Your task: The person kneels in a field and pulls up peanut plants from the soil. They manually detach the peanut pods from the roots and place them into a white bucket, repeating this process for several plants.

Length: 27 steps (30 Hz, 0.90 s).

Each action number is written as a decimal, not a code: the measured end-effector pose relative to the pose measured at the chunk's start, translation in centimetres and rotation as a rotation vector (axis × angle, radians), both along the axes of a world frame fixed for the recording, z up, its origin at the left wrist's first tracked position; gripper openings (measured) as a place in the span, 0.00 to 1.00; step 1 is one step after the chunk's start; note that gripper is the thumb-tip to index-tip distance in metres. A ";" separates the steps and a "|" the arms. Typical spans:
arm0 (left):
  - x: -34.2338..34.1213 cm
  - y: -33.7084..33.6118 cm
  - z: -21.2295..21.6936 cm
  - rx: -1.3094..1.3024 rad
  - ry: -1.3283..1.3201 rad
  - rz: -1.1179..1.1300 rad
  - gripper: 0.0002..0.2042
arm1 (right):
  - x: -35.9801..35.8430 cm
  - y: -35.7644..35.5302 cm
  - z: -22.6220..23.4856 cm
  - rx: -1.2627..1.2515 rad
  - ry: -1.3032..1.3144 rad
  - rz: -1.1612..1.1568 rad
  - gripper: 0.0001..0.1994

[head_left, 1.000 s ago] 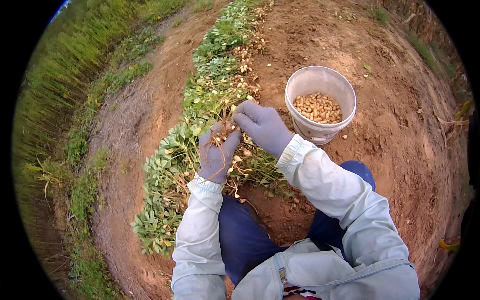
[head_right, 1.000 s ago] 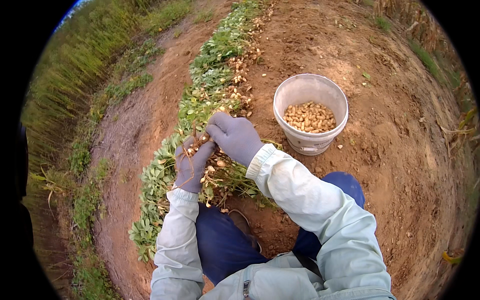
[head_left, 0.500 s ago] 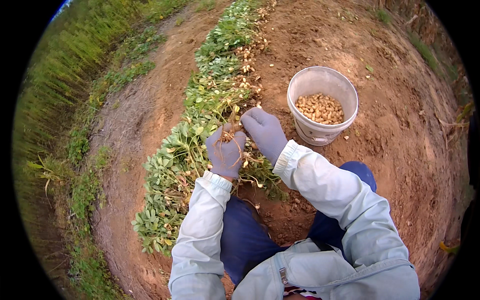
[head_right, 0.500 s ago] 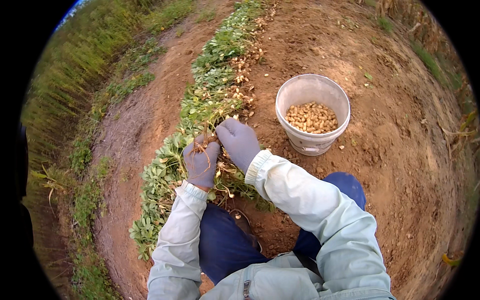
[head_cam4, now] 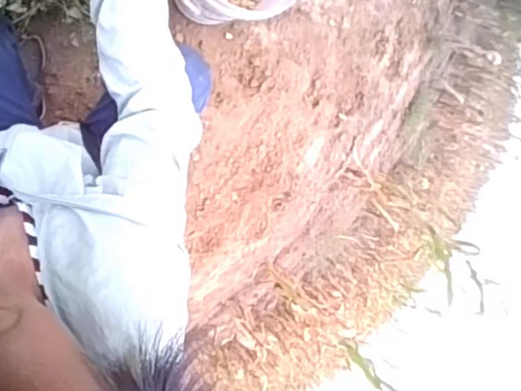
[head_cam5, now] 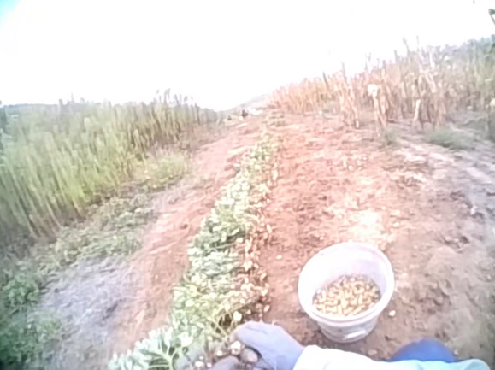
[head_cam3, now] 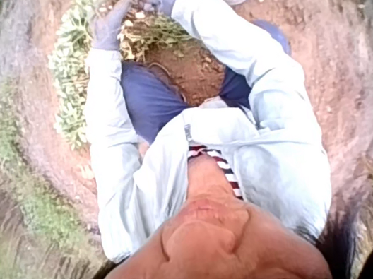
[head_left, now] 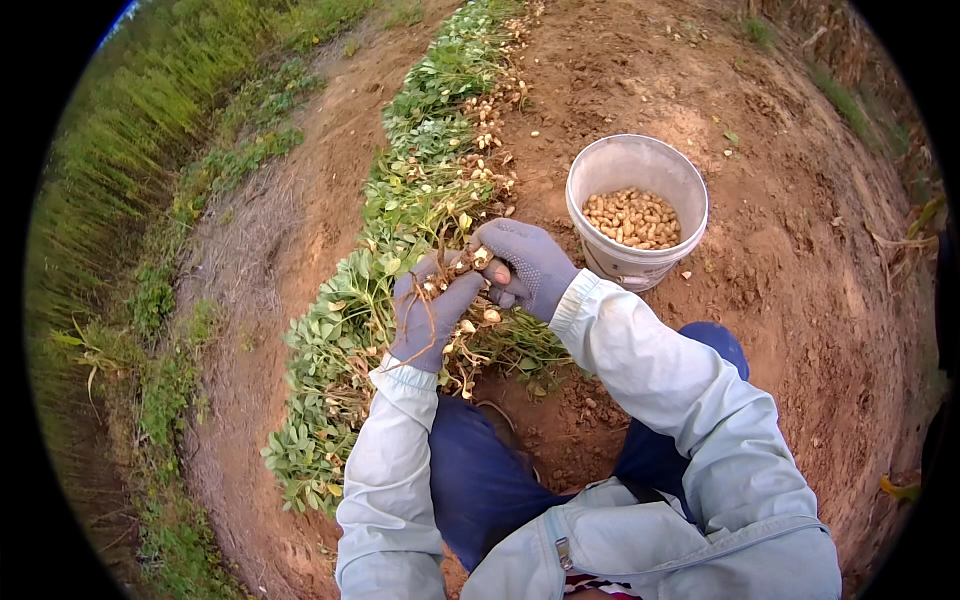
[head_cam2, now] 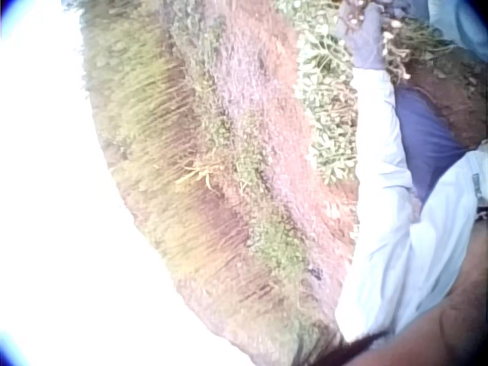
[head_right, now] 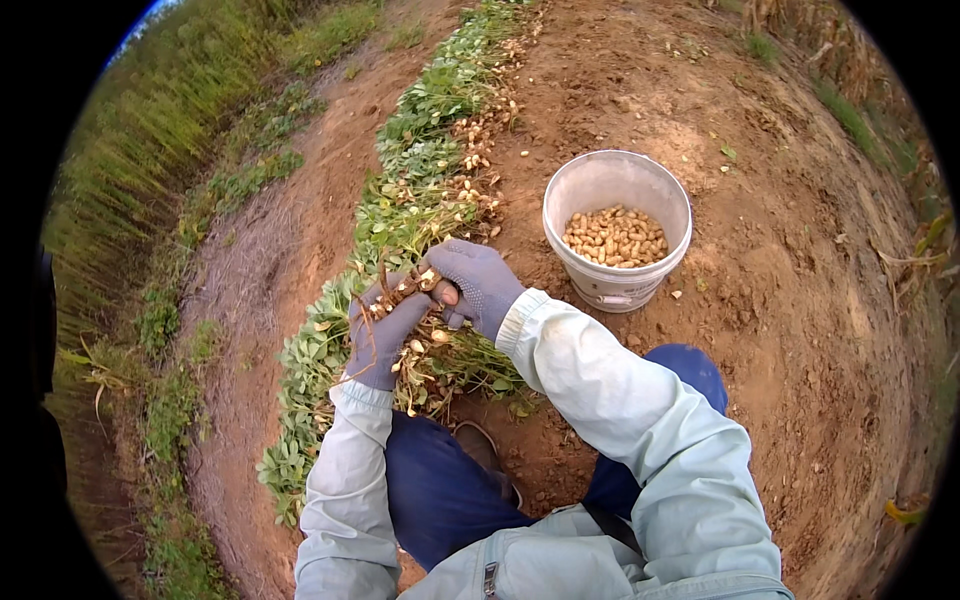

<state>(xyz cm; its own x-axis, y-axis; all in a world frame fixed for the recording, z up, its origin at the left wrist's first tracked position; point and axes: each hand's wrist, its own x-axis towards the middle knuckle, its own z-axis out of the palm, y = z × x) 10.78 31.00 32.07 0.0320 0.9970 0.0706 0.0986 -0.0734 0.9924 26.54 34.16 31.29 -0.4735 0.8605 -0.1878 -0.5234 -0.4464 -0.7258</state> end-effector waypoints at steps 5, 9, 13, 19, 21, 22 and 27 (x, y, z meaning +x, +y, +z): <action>-0.2 -0.3 0.7 -0.102 -0.108 0.037 0.15 | 0.3 0.0 0.0 0.090 -0.009 0.020 0.11; 0.0 -0.2 0.4 -0.100 -0.159 0.115 0.16 | 0.4 0.2 -0.3 0.062 0.049 0.046 0.10; -0.2 0.2 -0.2 -0.098 -0.127 0.138 0.15 | 0.9 0.5 0.2 0.186 -0.077 -0.008 0.13; 0.4 0.0 0.7 -0.030 0.022 0.079 0.12 | 2.5 0.2 2.4 0.429 -0.455 0.051 0.15; 0.8 0.1 0.7 0.023 0.142 0.126 0.11 | 2.5 0.1 2.2 0.681 -0.710 -0.057 0.13; 1.1 0.2 0.8 0.050 0.202 0.150 0.11 | 2.4 0.6 0.8 0.910 -0.885 -0.143 0.12; 1.1 1.2 -1.0 0.248 0.452 0.289 0.11 | 1.0 -1.1 0.8 1.055 -1.554 -0.351 0.08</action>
<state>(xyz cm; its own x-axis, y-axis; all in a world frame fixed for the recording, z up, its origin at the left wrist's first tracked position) 11.92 32.16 31.06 -0.1576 0.9250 0.3457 0.5584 -0.2053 0.8038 27.52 33.04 32.04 -0.2316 0.8980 0.3742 0.8063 0.3923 -0.4426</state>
